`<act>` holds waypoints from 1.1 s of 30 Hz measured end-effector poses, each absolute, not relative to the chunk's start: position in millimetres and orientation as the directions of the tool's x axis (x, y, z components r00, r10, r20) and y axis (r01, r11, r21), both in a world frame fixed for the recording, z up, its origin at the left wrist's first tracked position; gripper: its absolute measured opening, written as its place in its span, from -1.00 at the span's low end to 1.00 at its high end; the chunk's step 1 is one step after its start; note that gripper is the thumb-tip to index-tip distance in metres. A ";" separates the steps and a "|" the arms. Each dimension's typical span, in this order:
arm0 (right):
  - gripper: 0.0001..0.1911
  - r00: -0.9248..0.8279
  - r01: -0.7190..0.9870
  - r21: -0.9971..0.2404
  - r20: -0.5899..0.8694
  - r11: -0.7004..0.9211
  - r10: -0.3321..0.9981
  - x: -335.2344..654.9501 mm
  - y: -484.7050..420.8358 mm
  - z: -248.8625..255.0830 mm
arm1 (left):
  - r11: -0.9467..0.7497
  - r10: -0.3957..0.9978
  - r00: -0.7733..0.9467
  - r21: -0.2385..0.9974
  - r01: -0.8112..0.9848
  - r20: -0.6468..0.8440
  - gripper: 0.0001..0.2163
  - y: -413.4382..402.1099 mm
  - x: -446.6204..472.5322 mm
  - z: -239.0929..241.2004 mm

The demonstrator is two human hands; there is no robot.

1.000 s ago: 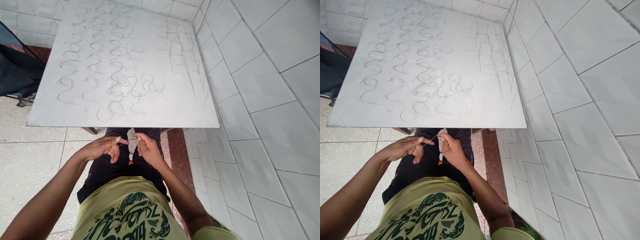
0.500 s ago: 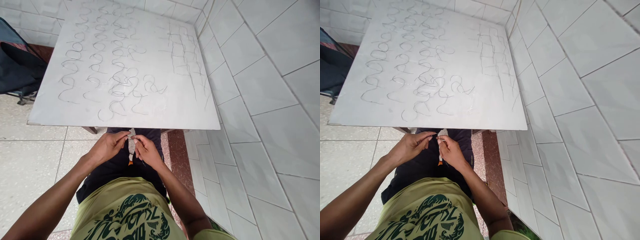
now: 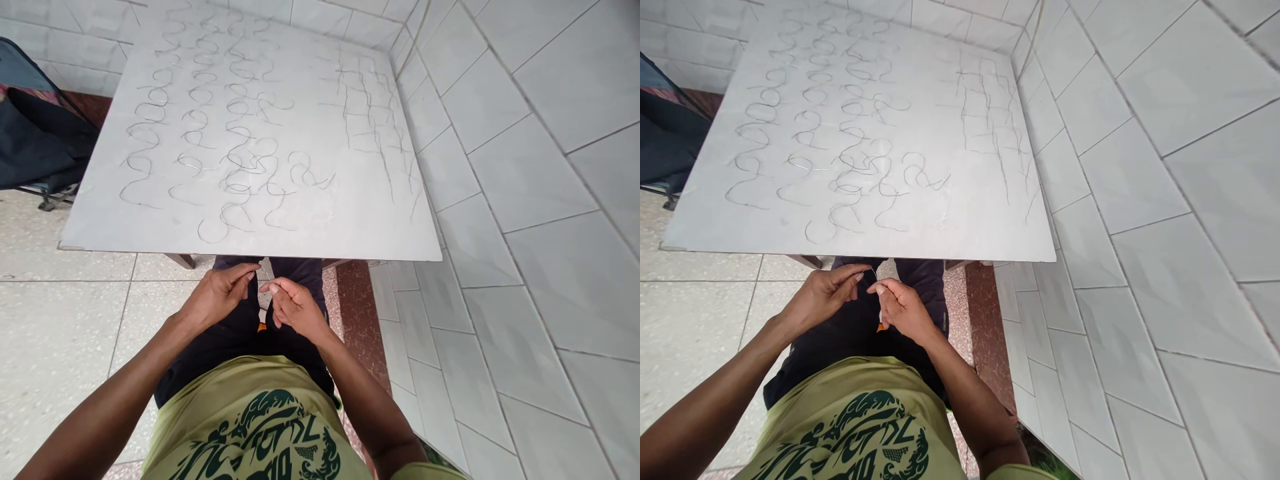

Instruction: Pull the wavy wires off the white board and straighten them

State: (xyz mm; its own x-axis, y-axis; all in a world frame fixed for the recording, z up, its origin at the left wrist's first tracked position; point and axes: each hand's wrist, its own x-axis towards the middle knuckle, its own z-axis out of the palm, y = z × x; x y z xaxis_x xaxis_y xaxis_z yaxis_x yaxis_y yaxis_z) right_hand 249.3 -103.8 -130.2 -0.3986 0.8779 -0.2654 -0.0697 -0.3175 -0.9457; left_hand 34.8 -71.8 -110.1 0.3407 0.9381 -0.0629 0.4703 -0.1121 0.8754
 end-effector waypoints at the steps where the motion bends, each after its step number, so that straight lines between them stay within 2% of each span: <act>1: -0.57 -0.417 -0.075 -0.935 -0.286 -0.346 0.863 250.7 -103.1 -130.6 | -0.130 0.940 0.338 0.863 0.489 -0.050 -0.70 -72.0 34.7 -110.2; 8: -0.49 -0.501 -0.036 -0.838 -0.457 -0.545 0.735 256.3 -108.8 -141.4 | -0.222 0.950 0.310 0.757 0.615 0.026 -0.66 -71.8 30.5 -111.9; 14: -0.50 -0.483 -0.044 -0.892 -0.375 -0.450 0.791 258.4 -113.5 -144.3 | -0.188 0.950 0.311 0.774 0.605 -0.012 -0.67 -70.8 28.2 -117.6; 21: -0.48 -0.502 0.096 -0.925 -0.363 -0.367 0.785 266.9 -108.9 -133.2 | -0.210 0.945 0.328 0.757 0.618 -0.006 -0.63 -70.0 29.7 -122.4; 29: -0.48 -0.475 -0.045 -0.873 -0.409 -0.485 0.779 264.5 -107.9 -141.5 | -0.436 0.893 0.417 0.545 0.716 0.167 -0.60 -68.7 21.1 -125.2; 33: -0.42 -0.419 0.053 -0.889 -0.434 -0.456 0.798 263.2 -108.1 -143.4 | -0.477 0.876 0.433 0.510 0.716 0.213 -0.61 -69.7 22.0 -126.1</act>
